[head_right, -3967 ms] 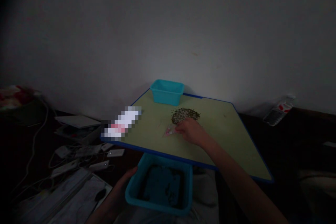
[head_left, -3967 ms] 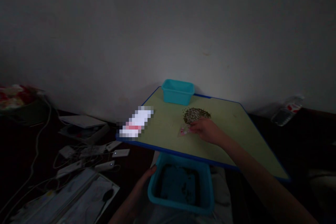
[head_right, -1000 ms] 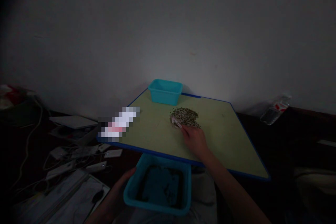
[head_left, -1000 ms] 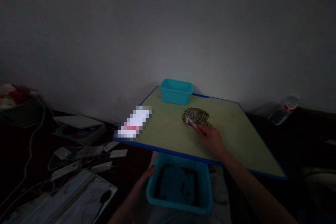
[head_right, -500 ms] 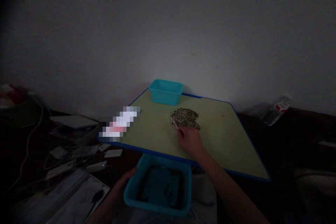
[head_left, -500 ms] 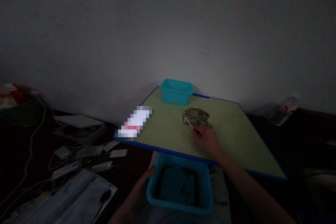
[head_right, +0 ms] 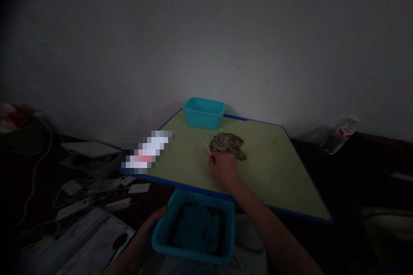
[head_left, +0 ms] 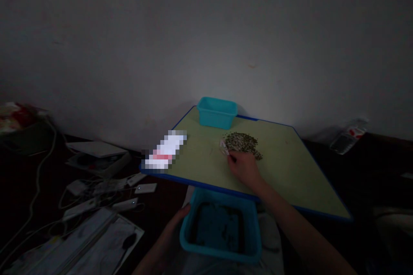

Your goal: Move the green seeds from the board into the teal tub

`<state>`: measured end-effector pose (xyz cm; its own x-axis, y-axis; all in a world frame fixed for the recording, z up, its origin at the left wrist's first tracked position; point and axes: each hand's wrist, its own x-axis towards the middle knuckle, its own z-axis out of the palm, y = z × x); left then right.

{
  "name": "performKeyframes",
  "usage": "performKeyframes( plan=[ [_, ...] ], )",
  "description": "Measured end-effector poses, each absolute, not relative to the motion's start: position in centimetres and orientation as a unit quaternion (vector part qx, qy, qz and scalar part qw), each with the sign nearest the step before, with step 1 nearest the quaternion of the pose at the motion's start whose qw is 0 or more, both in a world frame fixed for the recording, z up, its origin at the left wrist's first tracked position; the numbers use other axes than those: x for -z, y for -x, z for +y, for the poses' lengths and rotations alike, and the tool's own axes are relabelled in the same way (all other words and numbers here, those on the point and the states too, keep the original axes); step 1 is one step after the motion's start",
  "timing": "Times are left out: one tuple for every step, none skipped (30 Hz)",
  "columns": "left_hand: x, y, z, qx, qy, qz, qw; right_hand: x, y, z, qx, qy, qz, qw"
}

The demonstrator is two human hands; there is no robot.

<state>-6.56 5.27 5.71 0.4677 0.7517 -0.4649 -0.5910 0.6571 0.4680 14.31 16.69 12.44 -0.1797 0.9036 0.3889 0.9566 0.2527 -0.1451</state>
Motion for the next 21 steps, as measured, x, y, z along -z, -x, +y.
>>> performKeyframes(
  plan=[
    [-5.7, 6.6, 5.3, -0.398, -0.125, 0.322, 0.85, -12.4, -13.9, 16.8, 0.068, 0.608, -0.765, 0.202],
    [-5.8, 6.5, 5.3, -0.4, -0.127, 0.318, 0.85, -12.4, -13.5, 16.8, 0.07, 0.607, -0.765, 0.203],
    [-5.9, 6.5, 5.3, -0.4, -0.125, 0.32, 0.85, -12.4, -13.0, 16.9, 0.072, 0.605, -0.766, 0.205],
    [-6.1, 6.4, 5.2, -0.399, -0.122, 0.326, 0.848, -12.4, -12.6, 17.0, 0.074, 0.605, -0.765, 0.208],
    [-6.2, 6.3, 5.2, -0.397, -0.119, 0.334, 0.846, -12.3, -12.2, 17.1, 0.074, 0.606, -0.764, 0.211],
    [-6.3, 6.3, 5.2, -0.397, -0.118, 0.341, 0.844, -12.3, -11.8, 17.2, 0.073, 0.606, -0.762, 0.215],
    [-6.3, 6.4, 5.1, -0.396, -0.119, 0.347, 0.842, -12.3, -11.6, 17.3, 0.07, 0.607, -0.761, 0.22],
    [-6.2, 6.4, 5.1, -0.395, -0.12, 0.351, 0.841, -12.3, -11.4, 17.3, 0.066, 0.606, -0.76, 0.227],
    [-6.0, 6.5, 5.1, -0.395, -0.123, 0.35, 0.84, -12.3, -11.4, 17.3, 0.06, 0.604, -0.758, 0.236],
    [-5.8, 6.7, 5.2, -0.396, -0.125, 0.345, 0.842, -12.4, -11.5, 17.3, 0.053, 0.604, -0.756, 0.246],
    [-5.6, 6.8, 5.2, -0.398, -0.125, 0.336, 0.845, -12.5, -11.8, 17.2, 0.046, 0.603, -0.753, 0.258],
    [-5.3, 6.9, 5.2, -0.4, -0.125, 0.325, 0.848, -12.6, -12.2, 17.1, 0.036, 0.601, -0.751, 0.271],
    [-5.1, 7.0, 5.2, -0.403, -0.126, 0.313, 0.851, -12.8, -12.7, 16.9, 0.023, 0.595, -0.751, 0.285],
    [-5.0, 7.0, 5.3, -0.406, -0.128, 0.304, 0.852, -13.0, -13.2, 16.6, 0.005, 0.584, -0.755, 0.299],
    [-4.9, 7.0, 5.3, -0.407, -0.13, 0.302, 0.852, -13.3, -13.7, 16.3, -0.016, 0.568, -0.763, 0.309],
    [-4.8, 7.0, 5.3, -0.407, -0.132, 0.304, 0.851, -13.5, -14.1, 16.0, -0.041, 0.549, -0.774, 0.313],
    [-4.8, 6.9, 5.3, -0.405, -0.134, 0.309, 0.85, -13.6, -14.3, 15.7, -0.067, 0.529, -0.786, 0.313],
    [-4.9, 6.8, 5.4, -0.401, -0.135, 0.314, 0.85, -13.8, -14.3, 15.3, -0.09, 0.509, -0.798, 0.31],
    [-5.0, 6.8, 5.4, -0.398, -0.134, 0.319, 0.85, -13.8, -14.2, 15.0, -0.108, 0.492, -0.809, 0.303],
    [-5.2, 6.7, 5.4, -0.396, -0.133, 0.323, 0.849, -13.9, -14.0, 14.8, -0.119, 0.477, -0.82, 0.294],
    [-5.3, 6.7, 5.4, -0.396, -0.131, 0.325, 0.849, -13.9, -13.7, 14.7, -0.125, 0.465, -0.829, 0.284]
  ],
)
